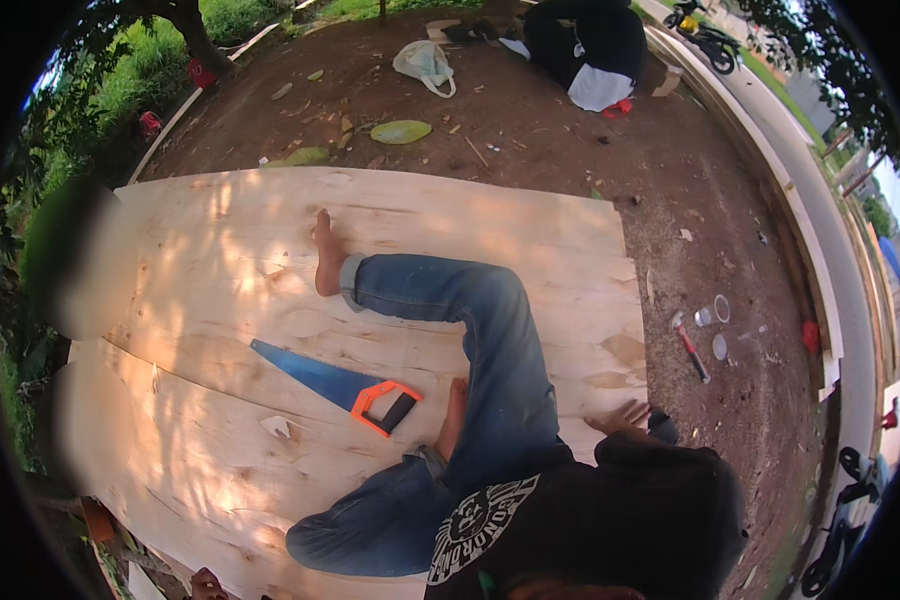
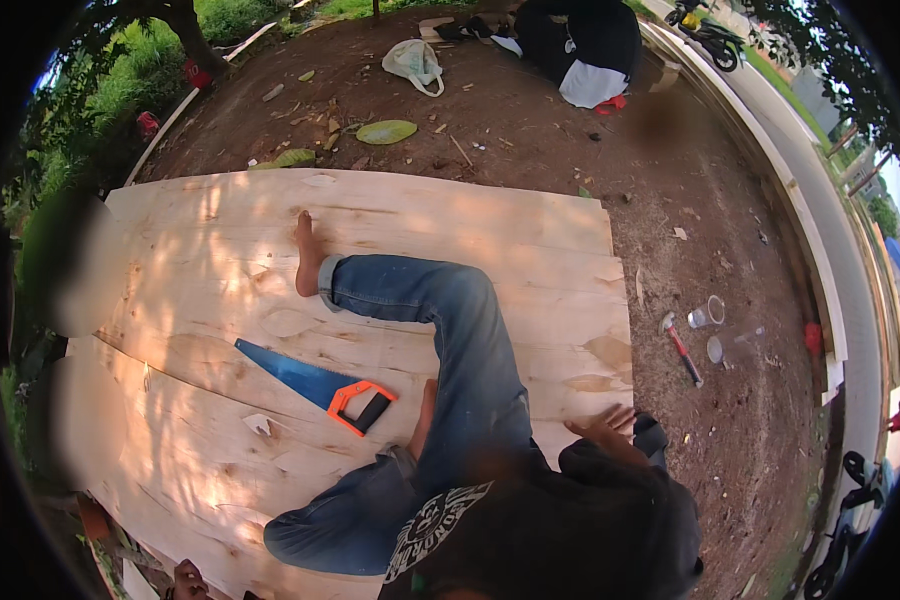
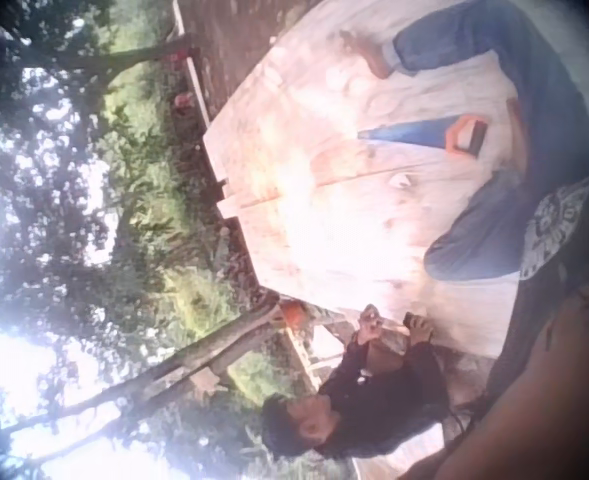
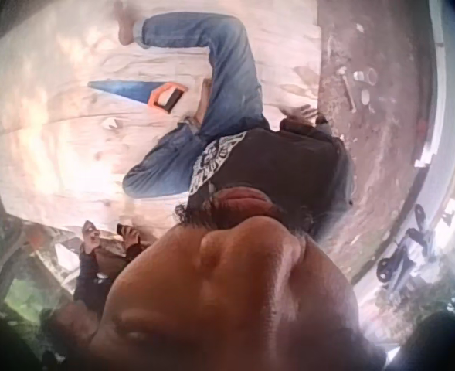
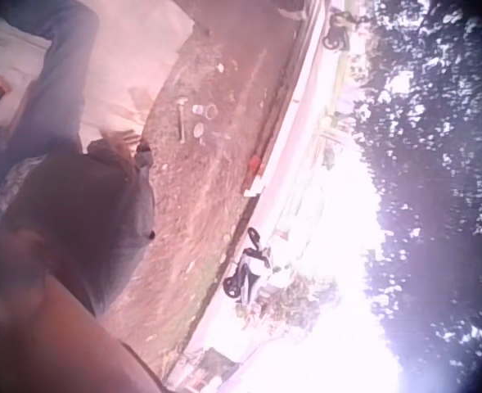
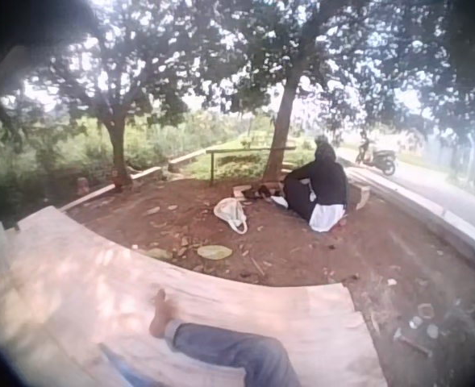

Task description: The person sits on a large plywood sheet and uses a hand saw to cut along a marked line. Another person sits nearby and observes the process.

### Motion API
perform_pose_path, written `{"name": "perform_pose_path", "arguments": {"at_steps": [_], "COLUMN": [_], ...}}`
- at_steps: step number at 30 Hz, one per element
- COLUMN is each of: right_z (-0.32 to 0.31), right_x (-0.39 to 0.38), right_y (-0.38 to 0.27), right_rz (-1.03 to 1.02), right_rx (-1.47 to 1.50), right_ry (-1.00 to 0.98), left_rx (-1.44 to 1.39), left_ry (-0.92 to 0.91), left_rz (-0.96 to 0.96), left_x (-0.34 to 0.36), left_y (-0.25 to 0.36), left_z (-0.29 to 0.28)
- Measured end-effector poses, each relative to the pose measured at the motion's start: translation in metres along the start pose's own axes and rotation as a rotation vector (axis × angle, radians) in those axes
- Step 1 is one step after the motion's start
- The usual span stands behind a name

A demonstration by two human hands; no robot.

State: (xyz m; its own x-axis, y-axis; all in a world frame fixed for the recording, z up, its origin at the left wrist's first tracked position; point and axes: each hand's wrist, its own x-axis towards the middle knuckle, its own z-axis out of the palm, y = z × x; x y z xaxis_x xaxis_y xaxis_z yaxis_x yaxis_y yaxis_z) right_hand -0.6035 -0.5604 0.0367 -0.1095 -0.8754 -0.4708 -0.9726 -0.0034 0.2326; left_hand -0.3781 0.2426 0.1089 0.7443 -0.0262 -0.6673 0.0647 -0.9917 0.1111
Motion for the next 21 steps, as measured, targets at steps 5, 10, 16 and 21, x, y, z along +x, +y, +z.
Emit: {"name": "perform_pose_path", "arguments": {"at_steps": [5,10,16,21], "right_z": [0.033,-0.011,-0.024,-0.008], "right_x": [0.021,0.022,0.030,0.043], "right_y": [-0.002,-0.022,-0.001,0.003], "right_rz": [-0.008,-0.077,-0.202,-0.392], "right_rx": [-0.040,-0.001,0.141,-0.122], "right_ry": [0.153,-0.121,-0.256,-0.190], "left_rx": [0.009,0.071,-0.005,0.052], "left_ry": [-0.144,-0.101,0.088,0.197], "left_rz": [0.253,0.693,1.115,0.798], "left_x": [-0.020,-0.001,0.026,-0.050], "left_y": [-0.122,-0.119,-0.052,-0.040], "left_z": [-0.038,-0.145,-0.197,-0.129]}}
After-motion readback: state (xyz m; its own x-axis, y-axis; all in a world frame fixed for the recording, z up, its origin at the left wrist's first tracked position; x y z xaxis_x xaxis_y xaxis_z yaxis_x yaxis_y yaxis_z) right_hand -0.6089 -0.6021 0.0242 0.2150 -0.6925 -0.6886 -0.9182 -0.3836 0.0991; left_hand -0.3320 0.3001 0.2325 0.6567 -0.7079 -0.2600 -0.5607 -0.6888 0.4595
